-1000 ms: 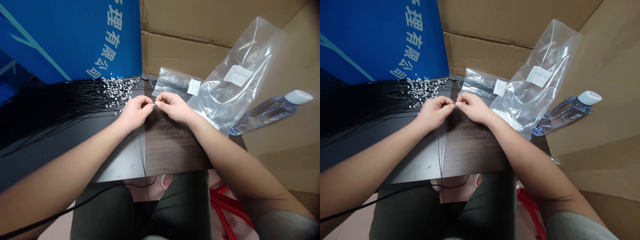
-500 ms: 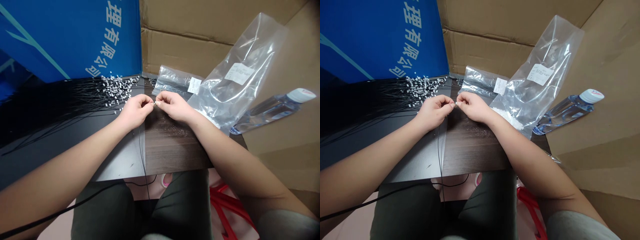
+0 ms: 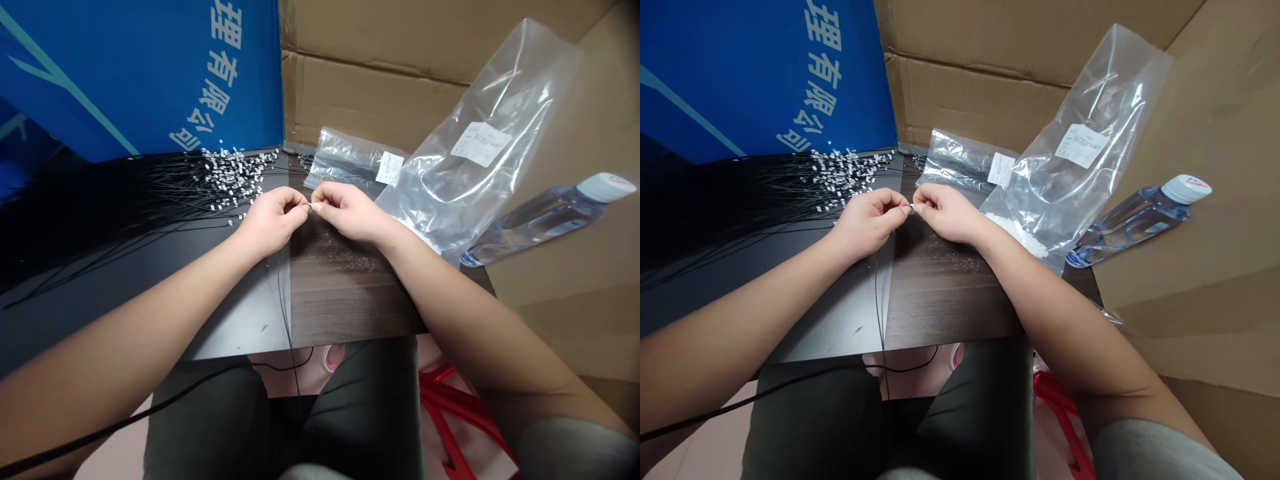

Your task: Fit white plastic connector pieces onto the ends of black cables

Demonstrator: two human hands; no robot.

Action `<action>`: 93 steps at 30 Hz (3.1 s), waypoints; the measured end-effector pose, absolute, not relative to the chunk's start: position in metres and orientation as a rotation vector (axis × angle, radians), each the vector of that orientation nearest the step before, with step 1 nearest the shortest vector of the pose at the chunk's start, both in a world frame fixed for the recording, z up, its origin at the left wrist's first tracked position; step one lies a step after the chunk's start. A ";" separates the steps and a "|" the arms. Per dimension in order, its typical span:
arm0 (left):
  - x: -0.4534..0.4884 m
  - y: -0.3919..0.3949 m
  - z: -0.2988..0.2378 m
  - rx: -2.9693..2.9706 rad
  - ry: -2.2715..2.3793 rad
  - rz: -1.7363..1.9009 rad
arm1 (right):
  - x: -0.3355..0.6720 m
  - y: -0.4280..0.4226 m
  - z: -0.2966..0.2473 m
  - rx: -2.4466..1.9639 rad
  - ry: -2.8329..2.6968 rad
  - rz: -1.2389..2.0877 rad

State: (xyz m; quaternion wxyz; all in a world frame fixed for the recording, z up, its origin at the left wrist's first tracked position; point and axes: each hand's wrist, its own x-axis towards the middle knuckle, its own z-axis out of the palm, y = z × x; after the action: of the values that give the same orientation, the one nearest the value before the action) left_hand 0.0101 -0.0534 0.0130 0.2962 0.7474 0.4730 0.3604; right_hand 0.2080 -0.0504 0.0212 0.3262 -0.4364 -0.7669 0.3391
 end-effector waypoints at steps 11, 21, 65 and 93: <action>0.011 -0.054 0.014 1.953 1.263 0.959 | 0.209 -0.048 0.018 -1.120 -1.926 0.971; 0.010 -0.054 0.013 1.935 1.252 0.983 | 0.208 -0.048 0.018 -1.117 -1.926 0.972; 0.008 -0.048 0.009 1.811 1.196 0.933 | 0.207 -0.045 0.014 -1.163 -1.896 0.964; 0.008 -0.051 0.011 1.882 1.246 0.899 | 0.206 -0.048 0.017 -1.200 -1.963 0.892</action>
State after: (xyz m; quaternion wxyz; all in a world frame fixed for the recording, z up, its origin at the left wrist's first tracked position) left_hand 0.0081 -0.0510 0.0115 0.3486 0.7259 0.4808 0.3470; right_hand 0.2058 -0.0483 0.0172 0.3307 -0.4591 -0.7506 0.3411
